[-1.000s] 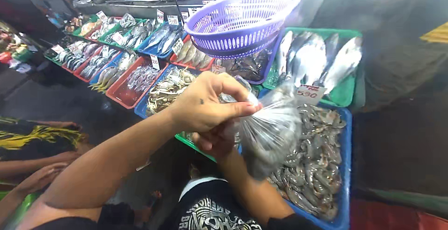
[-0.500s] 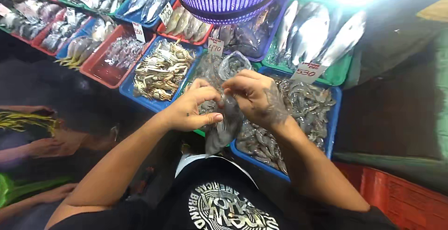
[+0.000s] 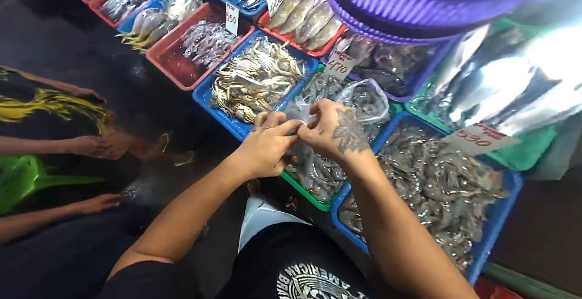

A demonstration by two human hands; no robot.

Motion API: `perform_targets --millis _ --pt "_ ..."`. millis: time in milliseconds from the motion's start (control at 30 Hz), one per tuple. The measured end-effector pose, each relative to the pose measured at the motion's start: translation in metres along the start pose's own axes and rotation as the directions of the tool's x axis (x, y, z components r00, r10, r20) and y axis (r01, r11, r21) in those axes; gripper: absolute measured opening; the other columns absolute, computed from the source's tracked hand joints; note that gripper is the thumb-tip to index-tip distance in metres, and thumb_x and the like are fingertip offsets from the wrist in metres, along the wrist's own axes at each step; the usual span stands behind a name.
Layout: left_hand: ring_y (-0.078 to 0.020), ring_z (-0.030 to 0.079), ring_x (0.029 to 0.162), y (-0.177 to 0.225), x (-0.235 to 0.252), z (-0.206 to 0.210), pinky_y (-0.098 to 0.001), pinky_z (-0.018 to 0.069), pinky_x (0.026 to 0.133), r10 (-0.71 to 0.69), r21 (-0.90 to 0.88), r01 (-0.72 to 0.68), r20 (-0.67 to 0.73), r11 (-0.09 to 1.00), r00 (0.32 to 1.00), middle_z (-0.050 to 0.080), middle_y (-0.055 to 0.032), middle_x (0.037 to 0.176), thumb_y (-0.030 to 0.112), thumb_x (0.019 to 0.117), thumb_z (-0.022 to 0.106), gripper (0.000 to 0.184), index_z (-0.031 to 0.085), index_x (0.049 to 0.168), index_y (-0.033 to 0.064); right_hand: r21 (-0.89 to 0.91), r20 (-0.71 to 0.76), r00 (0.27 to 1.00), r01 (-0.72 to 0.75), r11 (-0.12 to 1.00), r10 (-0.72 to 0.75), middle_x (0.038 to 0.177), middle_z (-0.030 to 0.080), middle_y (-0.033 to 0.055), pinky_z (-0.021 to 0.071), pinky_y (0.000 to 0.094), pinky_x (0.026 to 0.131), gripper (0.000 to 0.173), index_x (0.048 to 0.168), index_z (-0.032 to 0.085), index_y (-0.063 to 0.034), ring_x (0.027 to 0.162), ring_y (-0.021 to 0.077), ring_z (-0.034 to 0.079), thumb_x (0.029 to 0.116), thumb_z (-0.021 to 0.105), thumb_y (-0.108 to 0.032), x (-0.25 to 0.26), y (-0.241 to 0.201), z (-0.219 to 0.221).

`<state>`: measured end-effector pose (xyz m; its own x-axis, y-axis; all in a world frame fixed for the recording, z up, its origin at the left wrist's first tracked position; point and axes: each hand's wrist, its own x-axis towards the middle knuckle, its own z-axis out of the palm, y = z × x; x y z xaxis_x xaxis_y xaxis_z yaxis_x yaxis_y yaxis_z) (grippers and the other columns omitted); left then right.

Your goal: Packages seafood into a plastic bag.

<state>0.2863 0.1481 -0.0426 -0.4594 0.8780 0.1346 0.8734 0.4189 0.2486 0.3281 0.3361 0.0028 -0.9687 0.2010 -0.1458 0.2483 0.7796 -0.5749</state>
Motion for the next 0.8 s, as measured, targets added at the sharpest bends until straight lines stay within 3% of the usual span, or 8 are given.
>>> perform_targets --millis 167,267,333,400,500,633,700,800 --pt "-0.0251 0.043 0.14 -0.045 -0.032 0.009 -0.0574 0.028 0.115 -0.072 0.031 0.071 0.04 0.997 0.997 0.053 0.0055 0.152 0.053 0.093 0.064 0.046 0.071 0.127 0.0231 -0.057 0.168 0.985 -0.03 0.998 0.04 0.09 0.068 0.019 0.0545 0.0609 0.068 0.037 0.105 0.064 -0.0016 0.082 0.0372 0.068 0.078 0.08 -0.021 0.049 -0.036 0.044" --pt "-0.027 0.042 0.14 -0.075 -0.047 0.026 -0.0582 0.0319 0.113 -0.115 -0.275 0.136 0.089 0.952 0.989 0.049 0.0007 0.155 0.053 0.0929 0.066 0.066 0.058 0.146 0.0165 0.018 0.233 0.968 -0.097 0.995 0.09 0.089 0.068 0.0181 0.0567 0.0576 0.068 0.04 0.107 0.063 -0.002 0.077 0.0334 0.069 0.0737 0.081 -0.015 0.08 -0.029 0.083" --pt "-0.0255 0.045 0.136 -0.096 -0.057 0.045 -0.052 0.0383 0.109 -0.197 -0.646 0.172 0.034 0.744 0.98 0.052 -0.0049 0.151 0.05 0.0898 0.07 0.068 0.06 0.145 0.0109 0.151 0.323 0.941 -0.159 0.976 0.103 0.089 0.07 0.0181 0.0606 0.0536 0.072 0.043 0.113 0.062 -0.0005 0.075 0.031 0.071 0.0763 0.082 -0.012 0.099 -0.02 0.105" --pt "-0.0169 0.052 0.132 -0.11 -0.063 0.056 -0.0373 0.0478 0.104 -0.363 -0.928 0.149 0.015 0.343 0.932 0.056 -0.0053 0.146 0.044 0.087 0.076 0.062 0.065 0.137 0.0086 0.321 0.359 0.932 -0.18 0.93 0.057 0.088 0.071 0.0172 0.0616 0.0493 0.073 0.042 0.115 0.062 0.0016 0.075 0.0283 0.071 0.0796 0.081 -0.008 0.111 -0.017 0.121" --pt "-0.0166 0.061 0.119 -0.123 -0.059 0.047 -0.0359 0.0534 0.1 -0.495 -0.997 0.071 0.081 -0.039 0.865 0.061 -0.0071 0.138 0.022 0.0962 0.068 0.039 0.066 0.132 0.0052 0.5 0.306 0.949 -0.095 0.861 -0.073 0.093 0.072 0.0153 0.0636 0.045 0.07 0.047 0.124 0.057 0.0002 0.072 0.0248 0.072 0.0816 0.077 -0.004 0.114 -0.02 0.137" --pt "-0.0139 0.06 0.114 -0.133 -0.053 0.017 -0.0327 0.0521 0.096 -0.467 -0.928 0.234 0.076 0.289 0.881 0.063 -0.0052 0.131 0.029 0.0897 0.076 0.056 0.062 0.139 0.008 0.421 0.142 0.98 0.07 0.905 -0.142 0.121 0.065 0.017 0.0615 0.0476 0.075 0.089 0.145 0.047 -0.0108 0.087 0.0247 0.07 0.0687 0.091 -0.026 0.109 -0.035 0.154" --pt "-0.0158 0.058 0.122 -0.131 -0.053 0.006 -0.035 0.0506 0.103 -0.41 -0.922 0.194 0.043 0.336 0.911 0.062 -0.0054 0.134 0.033 0.0868 0.079 0.064 0.06 0.142 0.007 0.34 0.069 0.994 0.051 0.939 -0.079 0.112 0.071 0.0165 0.0585 0.0559 0.084 0.082 0.144 0.05 -0.0135 0.094 0.0299 0.071 0.0729 0.09 -0.023 0.109 -0.042 0.162" --pt "-0.0164 0.054 0.128 -0.134 -0.055 -0.01 -0.0363 0.0472 0.107 -0.4 -0.926 0.149 -0.003 0.346 0.916 0.061 -0.0031 0.137 0.035 0.0859 0.081 0.066 0.059 0.143 0.0085 0.27 -0.028 0.995 0.104 0.957 -0.1 0.1 0.074 0.0146 0.0592 0.057 0.078 0.067 0.138 0.058 -0.0136 0.086 0.0312 0.073 0.0772 0.085 -0.015 0.117 -0.049 0.17"
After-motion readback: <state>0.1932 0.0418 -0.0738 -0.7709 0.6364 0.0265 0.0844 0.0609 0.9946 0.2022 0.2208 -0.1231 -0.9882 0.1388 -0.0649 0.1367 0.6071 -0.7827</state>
